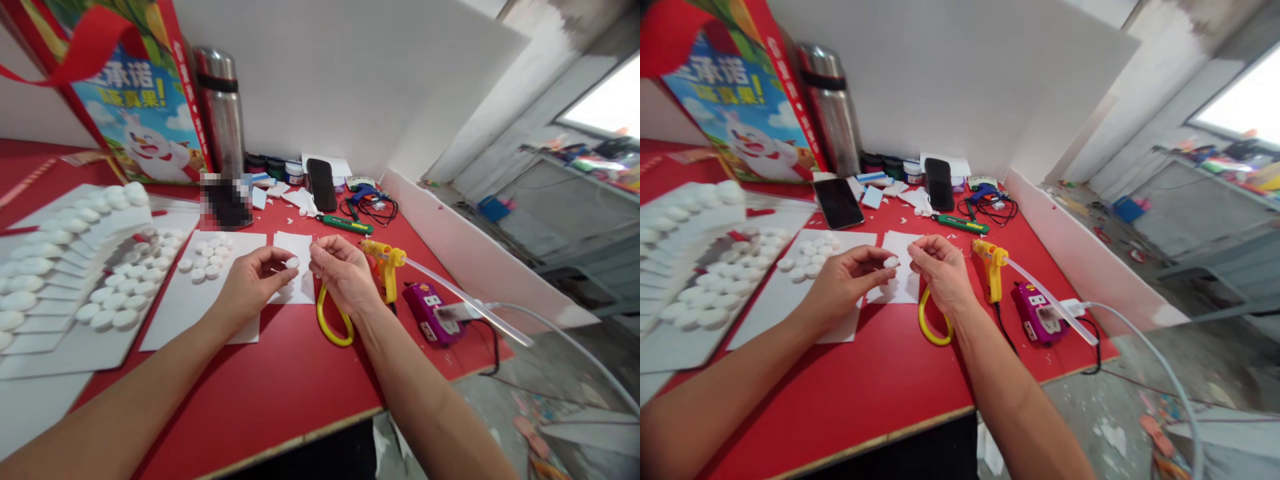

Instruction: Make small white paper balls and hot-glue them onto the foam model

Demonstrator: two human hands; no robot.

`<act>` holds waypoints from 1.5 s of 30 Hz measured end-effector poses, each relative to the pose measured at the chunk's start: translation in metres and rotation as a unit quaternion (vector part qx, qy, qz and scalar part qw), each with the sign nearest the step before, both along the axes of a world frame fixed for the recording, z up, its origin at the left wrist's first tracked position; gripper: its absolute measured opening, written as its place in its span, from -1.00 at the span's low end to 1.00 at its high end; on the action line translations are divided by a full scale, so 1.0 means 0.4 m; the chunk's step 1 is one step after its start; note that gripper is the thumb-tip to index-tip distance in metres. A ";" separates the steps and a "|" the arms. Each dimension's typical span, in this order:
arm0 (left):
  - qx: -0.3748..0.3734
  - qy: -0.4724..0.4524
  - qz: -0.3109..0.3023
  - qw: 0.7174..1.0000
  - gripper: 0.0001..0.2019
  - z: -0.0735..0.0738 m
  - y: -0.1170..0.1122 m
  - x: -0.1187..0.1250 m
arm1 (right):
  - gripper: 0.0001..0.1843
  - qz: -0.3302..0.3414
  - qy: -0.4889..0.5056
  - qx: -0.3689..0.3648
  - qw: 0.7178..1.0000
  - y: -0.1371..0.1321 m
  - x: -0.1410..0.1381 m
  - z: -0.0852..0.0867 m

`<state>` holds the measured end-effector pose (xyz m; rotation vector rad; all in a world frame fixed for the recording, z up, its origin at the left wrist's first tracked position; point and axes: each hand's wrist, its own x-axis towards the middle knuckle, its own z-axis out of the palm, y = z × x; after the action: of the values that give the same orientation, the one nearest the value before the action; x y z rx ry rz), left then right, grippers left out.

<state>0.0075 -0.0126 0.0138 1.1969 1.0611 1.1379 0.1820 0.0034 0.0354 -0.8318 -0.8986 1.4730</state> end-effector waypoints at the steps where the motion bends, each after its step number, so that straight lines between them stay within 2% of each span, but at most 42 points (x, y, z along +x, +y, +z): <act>1: 0.000 0.000 0.001 1.000 -0.67 0.001 0.000 0.000 | -0.74 -0.012 -0.016 0.001 1.000 0.001 0.001 -0.003; 4: 0.003 0.001 -0.003 1.000 -0.67 0.005 -0.001 -0.002 | -0.77 -0.042 -0.057 0.010 0.997 0.004 0.006 -0.007; 9: 0.013 0.001 -0.006 1.000 -0.68 0.006 -0.002 -0.002 | -0.77 -0.047 -0.091 0.007 0.995 0.002 0.005 -0.004; 11: 0.013 0.001 -0.005 1.000 -0.68 0.006 -0.003 -0.001 | -0.71 -0.061 -0.114 0.000 0.992 0.001 0.002 -0.005; 13: 0.010 0.001 -0.002 1.000 -0.67 0.007 -0.003 0.001 | -0.63 -0.096 -0.177 0.016 0.979 -0.002 0.004 -0.003; 14: 0.007 -0.001 0.001 1.000 -0.67 0.009 -0.003 0.002 | -0.60 -0.119 -0.231 0.038 0.965 -0.007 0.007 0.002; 15: 0.004 -0.005 0.003 1.000 -0.66 0.010 -0.003 0.003 | -0.58 -0.136 -0.303 0.067 0.941 -0.014 0.012 0.011; 16: 0.001 -0.010 0.007 1.000 -0.66 0.012 -0.003 0.003 | -0.56 -0.149 -0.388 0.094 0.905 -0.024 0.019 0.023; 17: -0.001 -0.015 0.012 1.000 -0.66 0.014 -0.003 0.003 | -0.55 -0.145 -0.480 0.119 0.857 -0.037 0.026 0.039; 18: -0.002 -0.020 0.016 1.000 -0.65 0.015 -0.002 0.003 | -0.56 -0.116 -0.578 0.134 0.797 -0.052 0.033 0.057; 20: -0.005 -0.028 0.023 0.999 -0.65 0.016 0.000 0.002 | -0.67 -0.066 -0.744 0.118 0.654 -0.089 0.047 0.092; 22: -0.010 -0.040 0.021 0.999 -0.64 0.016 0.001 0.001 | -0.76 -0.016 -0.828 0.099 0.552 -0.125 0.055 0.115; 23: -0.012 -0.050 0.017 0.999 -0.64 0.016 0.001 0.001 | -0.72 0.008 -0.852 0.083 0.517 -0.141 0.058 0.119; 24: -0.015 -0.062 0.013 0.998 -0.63 0.017 0.001 0.001 | -0.68 0.030 -0.867 0.067 0.493 -0.154 0.059 0.118; 26: -0.023 -0.086 0.008 0.996 -0.63 0.019 -0.001 0.001 | -0.64 0.061 -0.879 0.041 0.471 -0.172 0.058 0.106; 32: -0.093 -0.143 0.009 0.985 -0.65 0.021 0.001 0.000 | -0.52 0.079 -0.871 0.004 0.485 -0.157 0.050 0.078; 35: -0.141 -0.190 0.009 0.972 -0.71 0.018 0.009 -0.003 | -0.52 0.086 -0.850 -0.041 0.518 -0.137 0.064 0.086; 38: -0.176 -0.222 0.011 0.959 -0.73 0.016 0.016 -0.007 | -0.47 0.089 -0.825 -0.047 0.557 -0.130 0.090 0.091; 40: -0.180 -0.239 0.012 0.954 -0.74 0.018 0.018 -0.010 | -0.46 0.077 -0.799 -0.036 0.595 -0.132 0.112 0.084; 41: -0.179 -0.248 0.012 0.952 -0.76 0.019 0.019 -0.011 | -0.46 0.070 -0.778 -0.030 0.624 -0.134 0.123 0.077; 45: -0.187 -0.279 0.026 0.942 -0.84 0.023 0.018 -0.011 | -0.49 0.037 -0.625 0.014 0.780 -0.143 0.154 0.038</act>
<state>0.0030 -0.0053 0.0231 0.5003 0.8170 1.1574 0.2435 -0.0538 0.0508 -1.8197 -1.9120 0.7992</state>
